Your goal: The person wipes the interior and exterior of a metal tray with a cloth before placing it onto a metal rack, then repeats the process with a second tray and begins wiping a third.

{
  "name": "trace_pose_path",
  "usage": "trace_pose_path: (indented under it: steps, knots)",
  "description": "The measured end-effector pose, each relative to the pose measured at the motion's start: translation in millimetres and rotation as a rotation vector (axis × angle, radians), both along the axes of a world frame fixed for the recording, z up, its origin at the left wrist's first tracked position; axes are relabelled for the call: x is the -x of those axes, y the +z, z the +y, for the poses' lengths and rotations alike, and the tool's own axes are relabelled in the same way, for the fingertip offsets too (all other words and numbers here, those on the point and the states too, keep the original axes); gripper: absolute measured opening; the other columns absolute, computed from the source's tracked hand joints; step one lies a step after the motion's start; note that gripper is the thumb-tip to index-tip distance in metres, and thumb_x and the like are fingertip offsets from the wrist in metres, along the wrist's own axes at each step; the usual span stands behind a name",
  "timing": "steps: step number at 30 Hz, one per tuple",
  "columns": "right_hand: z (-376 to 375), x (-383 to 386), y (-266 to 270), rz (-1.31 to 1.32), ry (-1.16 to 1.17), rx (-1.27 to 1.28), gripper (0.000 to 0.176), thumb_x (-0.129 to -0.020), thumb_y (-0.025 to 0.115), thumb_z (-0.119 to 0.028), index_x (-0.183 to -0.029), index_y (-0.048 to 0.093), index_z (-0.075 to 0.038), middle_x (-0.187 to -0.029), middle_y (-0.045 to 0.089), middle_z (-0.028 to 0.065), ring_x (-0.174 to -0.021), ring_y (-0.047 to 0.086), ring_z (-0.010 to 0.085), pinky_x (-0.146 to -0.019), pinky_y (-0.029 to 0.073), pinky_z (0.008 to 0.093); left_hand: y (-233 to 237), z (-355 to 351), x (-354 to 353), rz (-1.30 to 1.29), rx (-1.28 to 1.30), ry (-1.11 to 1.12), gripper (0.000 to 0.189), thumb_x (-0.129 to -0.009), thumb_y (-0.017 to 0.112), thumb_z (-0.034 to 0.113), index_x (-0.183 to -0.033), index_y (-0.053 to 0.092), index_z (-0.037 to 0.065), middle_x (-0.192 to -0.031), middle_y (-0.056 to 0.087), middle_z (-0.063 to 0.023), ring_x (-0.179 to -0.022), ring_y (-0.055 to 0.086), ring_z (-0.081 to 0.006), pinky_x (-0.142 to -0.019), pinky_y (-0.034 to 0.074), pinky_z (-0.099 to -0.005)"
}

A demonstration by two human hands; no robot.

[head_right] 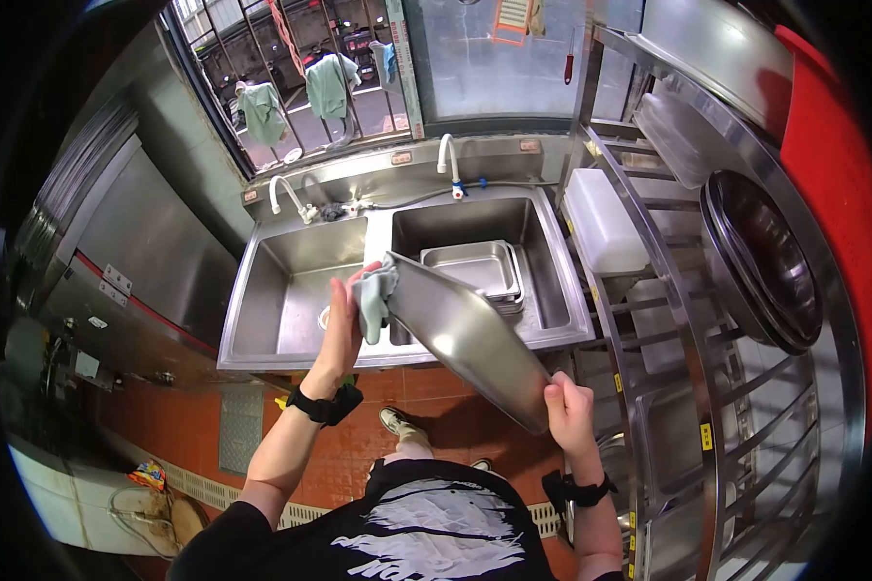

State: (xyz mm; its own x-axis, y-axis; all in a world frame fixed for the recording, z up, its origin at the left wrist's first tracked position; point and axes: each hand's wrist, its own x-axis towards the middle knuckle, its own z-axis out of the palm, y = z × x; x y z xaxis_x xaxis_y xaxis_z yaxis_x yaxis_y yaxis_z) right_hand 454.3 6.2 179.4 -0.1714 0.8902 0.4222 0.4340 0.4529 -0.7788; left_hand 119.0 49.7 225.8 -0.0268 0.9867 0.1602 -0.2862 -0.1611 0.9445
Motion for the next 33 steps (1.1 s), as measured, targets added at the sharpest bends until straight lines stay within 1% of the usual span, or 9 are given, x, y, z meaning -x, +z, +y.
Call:
trace_pose_path:
  steps: [4,10,14,16,20,24,26,28,33]
  knots:
    - [3,20,1,-0.082,0.016,-0.092,0.028,-0.092,0.055,-0.02,-0.073,0.048,0.0,-0.057,0.047,0.0163,-0.051,0.05,0.0358,-0.046,0.037,0.0376,8,5,-23,0.366,-0.043,0.064,0.045,-0.096,0.037,0.024,-0.137,0.04,0.007,-0.124,0.053,-0.0081,-0.11,0.049,-0.014,-0.093,0.037,-0.0251]
    - [-10,18,5,-0.105,0.02,-0.165,0.024,-0.089,0.058,-0.017,-0.072,0.05,-0.002,-0.056,0.049,0.0146,-0.05,0.052,0.0345,-0.045,0.037,0.0374,-16,32,-14,0.642,0.255,0.293,0.044,-0.096,0.041,0.033,-0.128,0.044,0.001,-0.116,0.059,-0.0171,-0.111,0.054,-0.0246,-0.093,0.04,-0.0324]
    - [-17,23,5,-0.092,0.062,-0.156,0.024,-0.089,0.058,-0.016,-0.072,0.05,-0.002,-0.057,0.05,0.0149,-0.05,0.053,0.0349,-0.045,0.038,0.0381,-70,57,9,0.433,0.157,0.261,0.042,-0.094,0.043,0.034,-0.12,0.049,0.002,-0.104,0.06,-0.0276,-0.098,0.061,-0.0332,-0.083,0.046,-0.0388]
    - [-12,28,1,-0.105,-0.013,-0.081,0.023,-0.089,0.058,-0.016,-0.072,0.051,-0.002,-0.058,0.052,0.0159,-0.051,0.054,0.0357,-0.046,0.039,0.0394,-21,25,-21,0.622,0.246,0.202,0.043,-0.094,0.044,0.032,-0.119,0.048,-0.002,-0.108,0.059,-0.0273,-0.099,0.06,-0.0348,-0.085,0.045,-0.0376]
    - [1,41,4,-0.098,-0.1,0.005,0.025,-0.092,0.056,-0.018,-0.074,0.051,-0.001,-0.06,0.052,0.0172,-0.053,0.053,0.0369,-0.047,0.039,0.0406,11,-11,-73,1.073,-0.557,0.54,0.039,-0.093,0.048,0.027,-0.118,0.046,-0.003,-0.096,0.061,-0.0242,-0.098,0.059,-0.0355,-0.085,0.045,-0.0377]
    - [-1,50,5,-0.019,-0.081,-0.011,0.026,-0.093,0.053,-0.017,-0.073,0.05,0.0,-0.06,0.05,0.0179,-0.053,0.052,0.0372,-0.047,0.038,0.04,23,-5,-75,1.155,-0.638,0.673,0.042,-0.093,0.047,0.029,-0.119,0.046,-0.003,-0.096,0.062,-0.0251,-0.101,0.057,-0.0384,-0.091,0.043,-0.0387]
    - [-7,43,-4,-0.008,-0.058,-0.052,0.025,-0.093,0.052,-0.016,-0.074,0.051,0.0,-0.059,0.049,0.0168,-0.051,0.052,0.0352,-0.047,0.037,0.0386,39,5,-53,0.809,0.103,0.337,0.04,-0.092,0.048,0.03,-0.117,0.048,-0.002,-0.092,0.06,-0.024,-0.095,0.057,-0.0428,-0.087,0.045,-0.0413]
    - [-10,33,-6,0.002,-0.024,-0.092,0.024,-0.093,0.051,-0.015,-0.074,0.051,0.0,-0.059,0.048,0.0158,-0.05,0.051,0.0333,-0.046,0.036,0.0372,2,39,-9,0.912,0.15,0.336,0.043,-0.092,0.047,0.034,-0.114,0.051,-0.002,-0.087,0.062,-0.0188,-0.088,0.06,-0.0375,-0.079,0.047,-0.04]
    - [-23,16,-5,0.068,0.07,0.042,0.022,-0.093,0.049,-0.015,-0.078,0.055,0.001,-0.058,0.047,0.0116,-0.048,0.05,0.0253,-0.047,0.035,0.0323,-26,40,24,0.391,0.368,0.14,0.04,-0.093,0.045,0.036,-0.106,0.059,0.001,-0.086,0.061,-0.0054,-0.075,0.06,-0.0152,-0.064,0.048,-0.0285]
